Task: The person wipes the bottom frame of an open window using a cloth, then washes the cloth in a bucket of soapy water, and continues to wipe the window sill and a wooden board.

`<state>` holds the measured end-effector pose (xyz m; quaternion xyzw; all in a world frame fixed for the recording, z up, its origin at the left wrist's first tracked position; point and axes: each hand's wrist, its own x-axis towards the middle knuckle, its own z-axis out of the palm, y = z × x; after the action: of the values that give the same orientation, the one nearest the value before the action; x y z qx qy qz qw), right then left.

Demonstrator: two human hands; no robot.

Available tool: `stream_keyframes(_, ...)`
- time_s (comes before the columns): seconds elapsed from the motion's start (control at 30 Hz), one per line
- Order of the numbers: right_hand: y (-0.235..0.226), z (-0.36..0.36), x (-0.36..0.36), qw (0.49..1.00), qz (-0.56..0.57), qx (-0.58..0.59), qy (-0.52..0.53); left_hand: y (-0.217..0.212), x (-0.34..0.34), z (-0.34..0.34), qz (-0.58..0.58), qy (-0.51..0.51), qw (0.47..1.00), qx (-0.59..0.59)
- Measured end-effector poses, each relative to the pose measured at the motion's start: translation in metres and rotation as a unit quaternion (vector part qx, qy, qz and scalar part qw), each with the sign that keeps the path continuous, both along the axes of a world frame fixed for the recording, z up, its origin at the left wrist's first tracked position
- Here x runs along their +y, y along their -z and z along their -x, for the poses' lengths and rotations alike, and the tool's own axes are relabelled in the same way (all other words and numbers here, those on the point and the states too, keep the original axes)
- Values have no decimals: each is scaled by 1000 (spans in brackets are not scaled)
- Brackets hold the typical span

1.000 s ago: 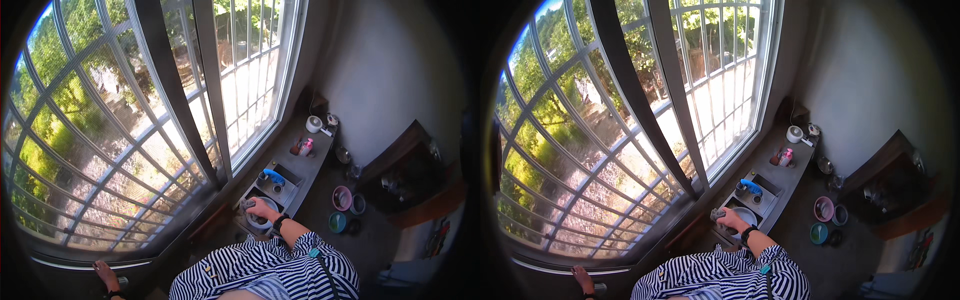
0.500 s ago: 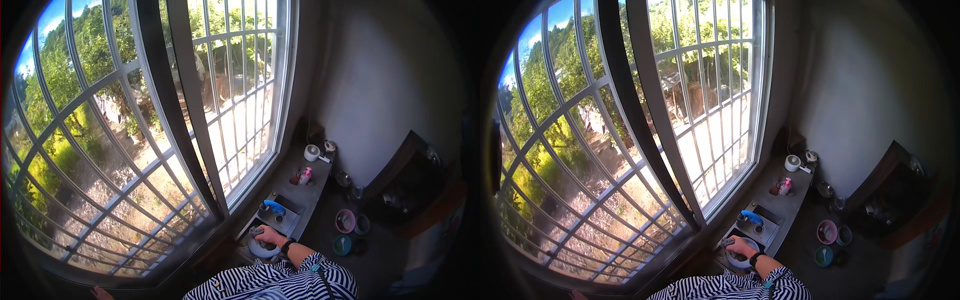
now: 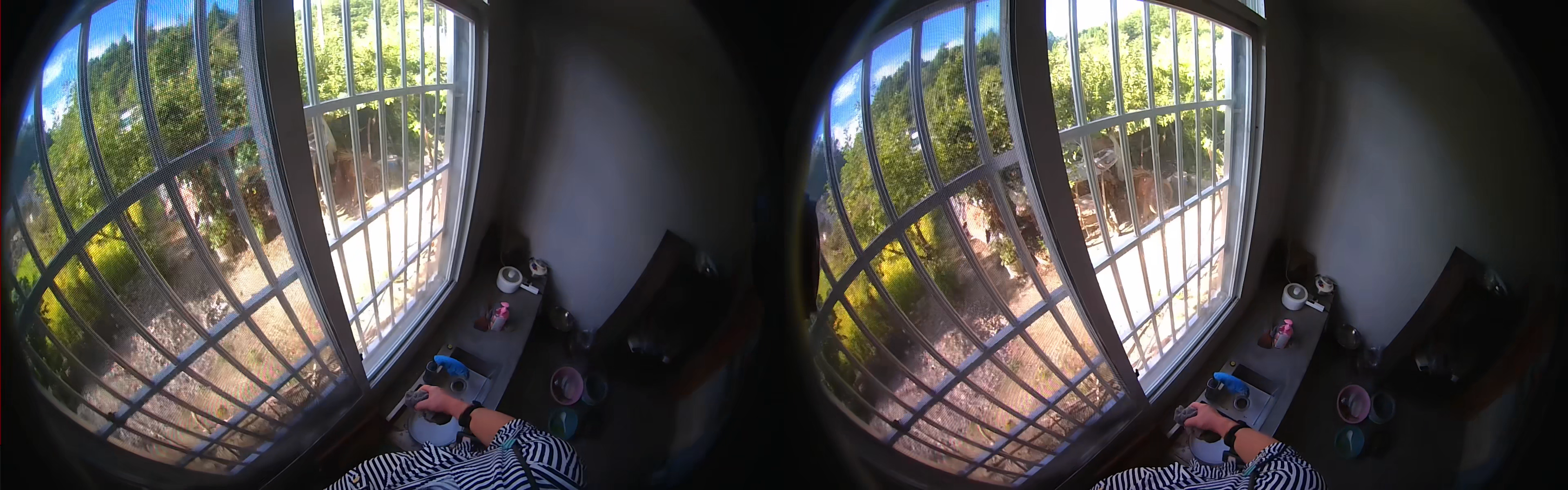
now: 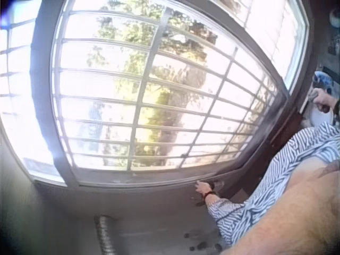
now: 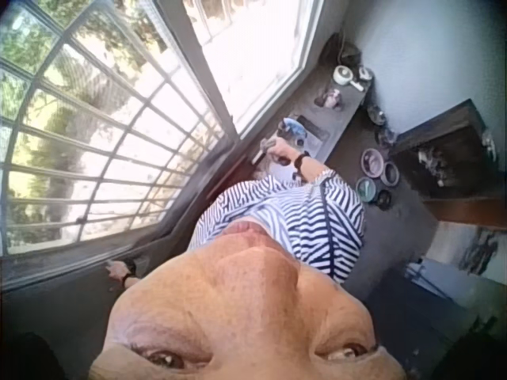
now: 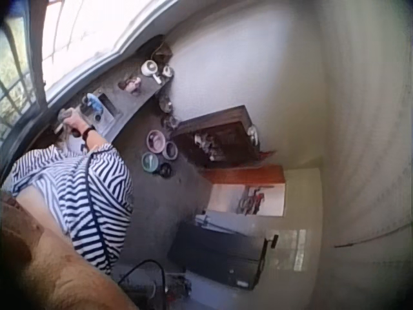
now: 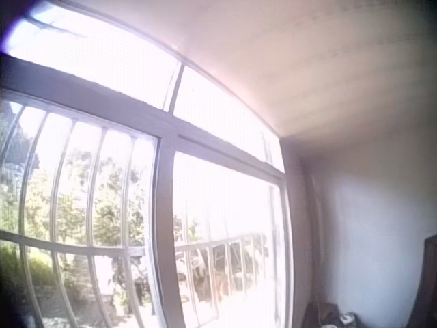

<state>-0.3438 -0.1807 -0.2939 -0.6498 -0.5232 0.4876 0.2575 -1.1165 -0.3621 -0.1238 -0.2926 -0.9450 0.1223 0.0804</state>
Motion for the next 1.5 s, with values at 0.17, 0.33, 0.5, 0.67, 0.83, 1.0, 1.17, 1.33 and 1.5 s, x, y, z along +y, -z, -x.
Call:
stream_keyframes(0.17, 5, -4, -3, 1000, 5, 1, -8, 0, -2, -11, 11, -23, 999, -32)
stream_keyframes(0.33, 49, 3, 2, 998, 42, 36, -29, 74, -26, 55, 78, 69, 994, 37)
stream_keyframes(0.5, 48, -10, -23, 996, 83, 14, -19, 120, 39, -152, -105, 221, 958, -151)
stream_keyframes(0.67, 27, 73, -11, 989, 52, 26, -136, 198, 37, -316, -202, 195, 757, -590)
stream_keyframes(0.83, 6, 127, -5, 978, 4, 59, -200, 143, 71, -422, -121, 244, 666, -694)
stream_keyframes(1.0, 13, 126, -18, 976, -10, 89, -200, 143, 97, -418, -91, 264, 712, -644)
stream_keyframes(1.17, 81, 40, -71, 990, 120, 24, -74, 158, 106, -434, -41, 299, 724, -621)
stream_keyframes(1.33, 118, -70, -155, 960, 258, -97, 55, 184, 90, -446, 42, 338, 727, -596)
stream_keyframes(1.5, 110, -123, -224, 922, 316, -160, 156, 208, 93, -456, 104, 378, 711, -584)
